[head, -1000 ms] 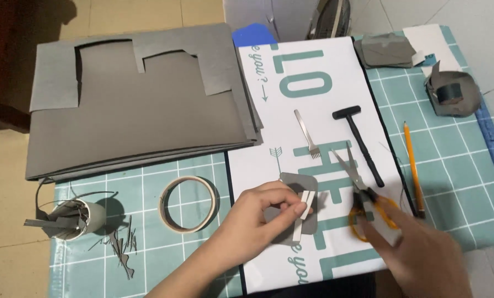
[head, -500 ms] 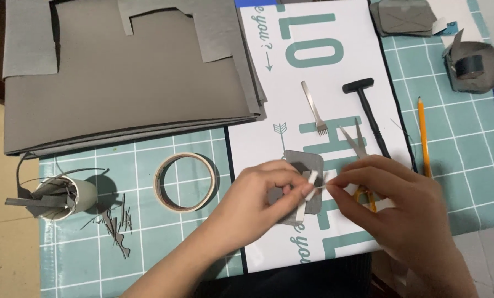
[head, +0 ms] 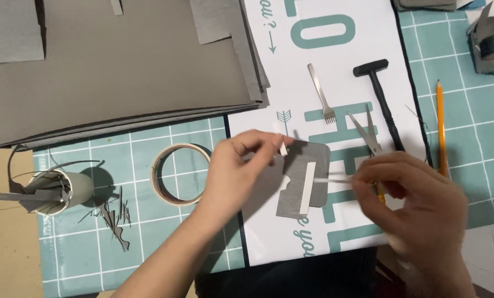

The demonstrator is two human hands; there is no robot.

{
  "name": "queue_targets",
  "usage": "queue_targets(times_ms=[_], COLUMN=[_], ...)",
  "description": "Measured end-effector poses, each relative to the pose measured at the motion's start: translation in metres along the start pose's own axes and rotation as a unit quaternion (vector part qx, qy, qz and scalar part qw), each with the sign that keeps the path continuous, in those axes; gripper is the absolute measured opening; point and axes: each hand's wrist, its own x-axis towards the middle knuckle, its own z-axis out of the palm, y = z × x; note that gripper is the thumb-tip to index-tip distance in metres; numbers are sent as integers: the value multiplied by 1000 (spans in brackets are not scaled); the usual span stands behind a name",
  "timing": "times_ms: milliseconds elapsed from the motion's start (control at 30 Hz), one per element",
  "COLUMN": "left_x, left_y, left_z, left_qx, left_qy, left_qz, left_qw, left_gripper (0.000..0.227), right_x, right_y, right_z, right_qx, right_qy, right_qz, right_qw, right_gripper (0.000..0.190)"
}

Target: Applying double-sided tape to the edges of a grey leather piece and trimming it with scissors.

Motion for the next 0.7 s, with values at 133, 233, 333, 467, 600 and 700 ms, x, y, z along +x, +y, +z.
queue_targets(times_ms=[133, 233, 333, 467, 600, 700], left_x=[1, 1, 0, 2, 3, 4], left_y=[6, 1, -8, -10, -12, -12], left_z=[-3, 6, 11, 20, 22, 22], left_qx=[-17, -20, 53, 87, -31, -55], left_qy=[38, 34, -19, -56, -44, -39], left_qz=[57, 62, 76, 39, -29, -36], left_qw=[997, 997, 996, 994, 998, 997], left_gripper=[26, 31, 38, 51, 51, 52], right_x=[-2, -3, -9, -21, -21, -21], right_y=[11, 25, 36, 65, 62, 66], right_z=[-1, 8, 27, 49, 55, 57], right_qx=[28, 168, 319, 462, 447, 450], right_qy=[9, 2, 31, 48, 46, 62], right_qz=[223, 305, 378, 352, 349, 370], right_qw=[974, 937, 869, 813, 822, 810], right_gripper=[5, 16, 17, 15, 20, 14])
